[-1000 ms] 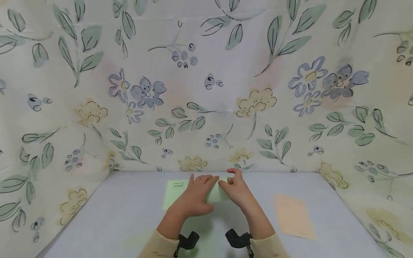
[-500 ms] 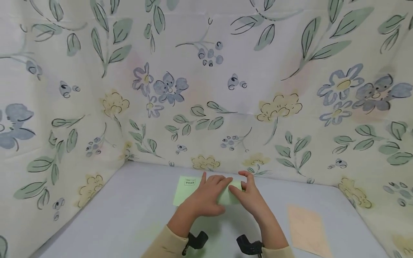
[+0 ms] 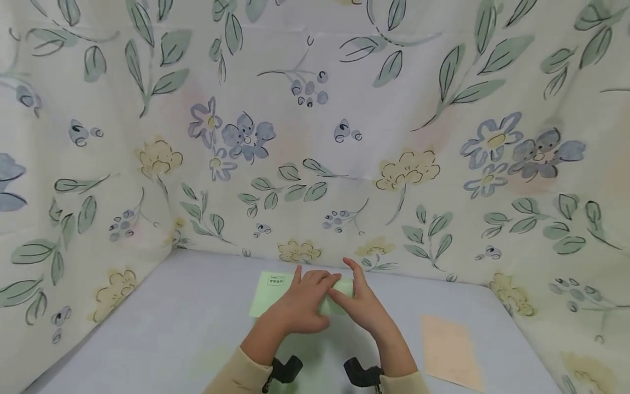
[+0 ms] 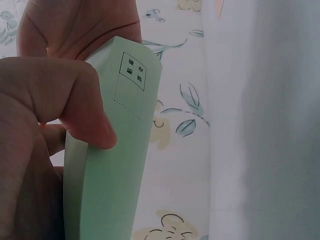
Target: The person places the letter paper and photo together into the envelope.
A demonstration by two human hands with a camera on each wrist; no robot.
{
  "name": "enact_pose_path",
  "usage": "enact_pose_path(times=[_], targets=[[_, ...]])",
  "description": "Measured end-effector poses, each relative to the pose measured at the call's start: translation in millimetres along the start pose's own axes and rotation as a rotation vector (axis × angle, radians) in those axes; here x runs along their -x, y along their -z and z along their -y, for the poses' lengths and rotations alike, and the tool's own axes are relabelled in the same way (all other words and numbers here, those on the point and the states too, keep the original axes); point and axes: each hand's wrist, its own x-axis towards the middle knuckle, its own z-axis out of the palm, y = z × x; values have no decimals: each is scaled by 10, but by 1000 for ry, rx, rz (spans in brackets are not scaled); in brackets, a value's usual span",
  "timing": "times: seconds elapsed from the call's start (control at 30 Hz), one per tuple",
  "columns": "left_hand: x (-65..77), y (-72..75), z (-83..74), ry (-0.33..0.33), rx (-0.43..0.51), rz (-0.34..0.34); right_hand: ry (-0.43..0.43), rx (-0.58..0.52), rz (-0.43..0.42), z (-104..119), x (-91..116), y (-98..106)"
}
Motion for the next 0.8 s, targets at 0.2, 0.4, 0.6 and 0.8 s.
enact_pose_path(times=[0.2,0.4,0.6,0.8], targets=[[0,36,-7,-1,37,14,3,4,-10,22,11,10],[11,52,-2,-8,68,29,-11,61,-47,56,11,-9],[-5,35,29,-11,54,25,30,120,-94,85,15,-23],[-8,14,54,0,67,49,11,195,-142,74,44,5]])
